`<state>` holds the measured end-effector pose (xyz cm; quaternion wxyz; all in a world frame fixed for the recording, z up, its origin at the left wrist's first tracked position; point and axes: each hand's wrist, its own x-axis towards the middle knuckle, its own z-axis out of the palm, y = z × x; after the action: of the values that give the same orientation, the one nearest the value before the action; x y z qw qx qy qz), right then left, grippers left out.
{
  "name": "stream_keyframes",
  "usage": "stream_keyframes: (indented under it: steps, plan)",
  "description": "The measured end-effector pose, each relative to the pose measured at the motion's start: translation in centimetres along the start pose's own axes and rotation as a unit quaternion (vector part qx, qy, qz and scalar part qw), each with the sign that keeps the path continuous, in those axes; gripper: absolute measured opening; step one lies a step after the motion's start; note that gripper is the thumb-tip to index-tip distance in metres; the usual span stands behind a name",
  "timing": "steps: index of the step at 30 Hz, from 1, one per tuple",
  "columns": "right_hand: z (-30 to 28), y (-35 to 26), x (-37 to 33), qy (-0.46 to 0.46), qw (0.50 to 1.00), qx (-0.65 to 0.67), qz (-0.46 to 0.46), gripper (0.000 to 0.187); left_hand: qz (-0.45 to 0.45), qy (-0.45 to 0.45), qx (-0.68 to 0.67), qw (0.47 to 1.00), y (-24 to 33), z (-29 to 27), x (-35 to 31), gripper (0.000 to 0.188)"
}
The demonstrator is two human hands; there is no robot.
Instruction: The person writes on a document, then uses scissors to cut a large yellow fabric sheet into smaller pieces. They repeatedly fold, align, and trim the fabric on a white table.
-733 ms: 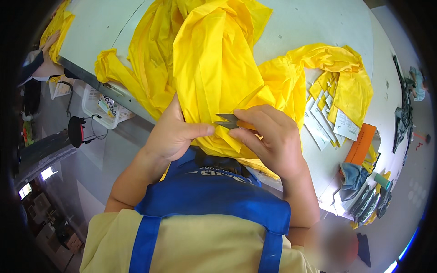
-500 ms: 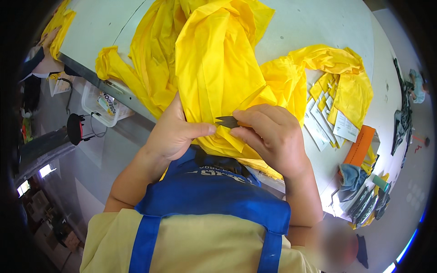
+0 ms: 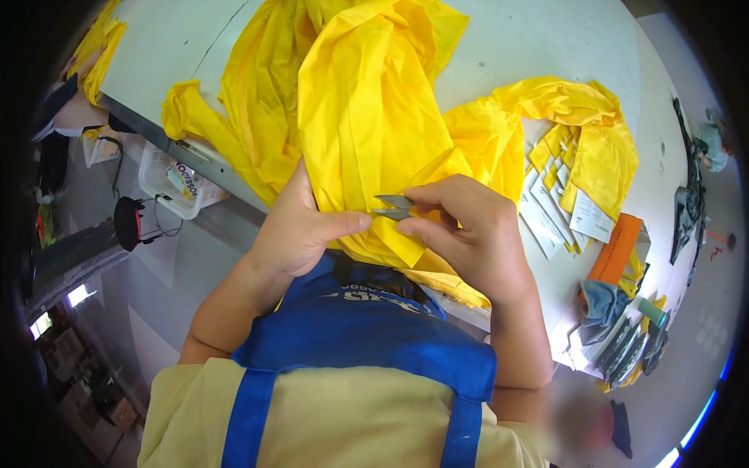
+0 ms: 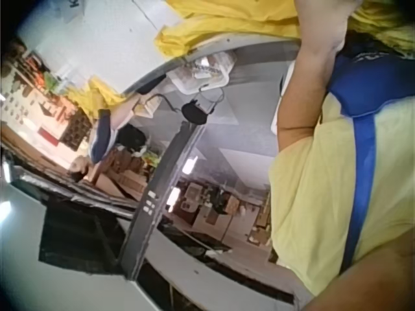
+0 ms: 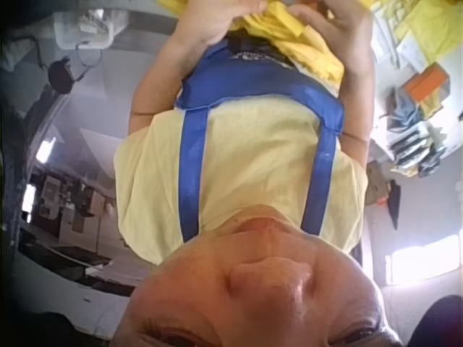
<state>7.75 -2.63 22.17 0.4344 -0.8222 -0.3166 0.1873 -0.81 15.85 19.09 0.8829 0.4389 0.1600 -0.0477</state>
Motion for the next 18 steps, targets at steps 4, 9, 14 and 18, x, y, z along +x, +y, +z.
stream_keyframes:
  steps: [4,9,14,18]
  plan:
    - [0.4,-0.1,0.3,0.000,1.000,0.009,-0.002,0.025,0.004,-0.003,0.010,1.000,0.1,0.2,0.0,0.075]
    - [0.9,-0.4,0.2,0.016,1.000,0.021,0.005,0.022,0.014,-0.007,0.009,1.000,-0.3,-0.1,0.1,0.075]
    - [0.6,3.1,1.1,0.246,0.934,0.255,0.046,0.026,-0.005,0.021,-0.028,0.999,-0.9,-0.6,0.0,0.072]
    - [-0.9,6.5,2.4,0.170,0.953,0.079,0.237,0.036,-0.017,0.044,-0.090,0.995,-1.3,-0.9,-0.2,0.070]
